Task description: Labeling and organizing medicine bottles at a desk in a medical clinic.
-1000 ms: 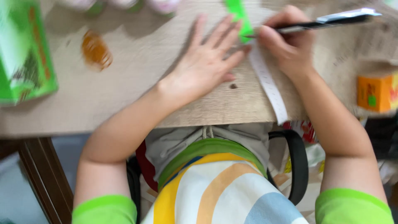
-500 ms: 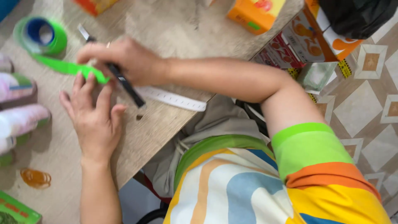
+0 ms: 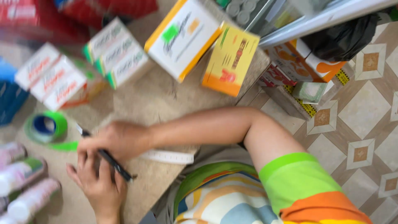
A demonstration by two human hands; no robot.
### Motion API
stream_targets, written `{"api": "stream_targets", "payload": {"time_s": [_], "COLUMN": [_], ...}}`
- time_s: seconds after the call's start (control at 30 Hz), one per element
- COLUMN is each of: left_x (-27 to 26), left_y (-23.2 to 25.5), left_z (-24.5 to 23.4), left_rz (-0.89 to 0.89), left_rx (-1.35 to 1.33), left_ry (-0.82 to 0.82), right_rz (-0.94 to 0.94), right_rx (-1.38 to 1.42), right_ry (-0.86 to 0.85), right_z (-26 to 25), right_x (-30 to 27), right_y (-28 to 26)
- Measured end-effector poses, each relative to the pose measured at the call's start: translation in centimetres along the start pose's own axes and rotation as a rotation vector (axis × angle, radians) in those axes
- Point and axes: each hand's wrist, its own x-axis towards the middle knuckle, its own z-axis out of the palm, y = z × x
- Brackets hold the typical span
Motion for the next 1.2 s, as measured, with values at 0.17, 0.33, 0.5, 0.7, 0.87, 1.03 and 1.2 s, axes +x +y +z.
{"api": "stream_targets", "payload": {"time_s": [0.17, 0.33, 0.5, 0.7, 0.87, 1.03, 1.2], "left_x": [2.0, -0.9, 0.9, 12.3, 14.9, 2.3, 2.0], "left_y": [1.1, -8.5, -12.2, -6.8, -2.2, -0.7, 0.7], "left_z": [0.2, 7.3, 13.4, 19.4, 15.3, 1.5, -0.5], "left_rz": [0.015, 0.093, 0.161, 0.217, 0.217, 0.053, -0.079], "left_rx": [0.033, 0.03, 0.039, 0.065, 0.117, 0.137, -0.005], "left_ry": [0.12, 0.261, 0.442, 0.673, 0.86, 0.502, -0.002], "right_rz": [-0.001, 0.012, 0.078, 0.094, 0.074, 0.039, 0.13], "right_rx": [-0.036, 0.037, -0.023, 0.086, 0.061, 0.045, 0.319], "right_ry": [-0.06, -0.09, -0.172, -0.125, -0.165, -0.089, -0.195], "right_z": [0.9, 0.7, 0.8, 1.3, 1.7, 0.1, -1.9], "right_x": [-0.3, -0.2, -0.1, -0.1, -0.6, -0.2, 0.2], "right_y": [0.7, 0.3, 0.1, 0.2, 1.3, 0.5, 0.9]}}
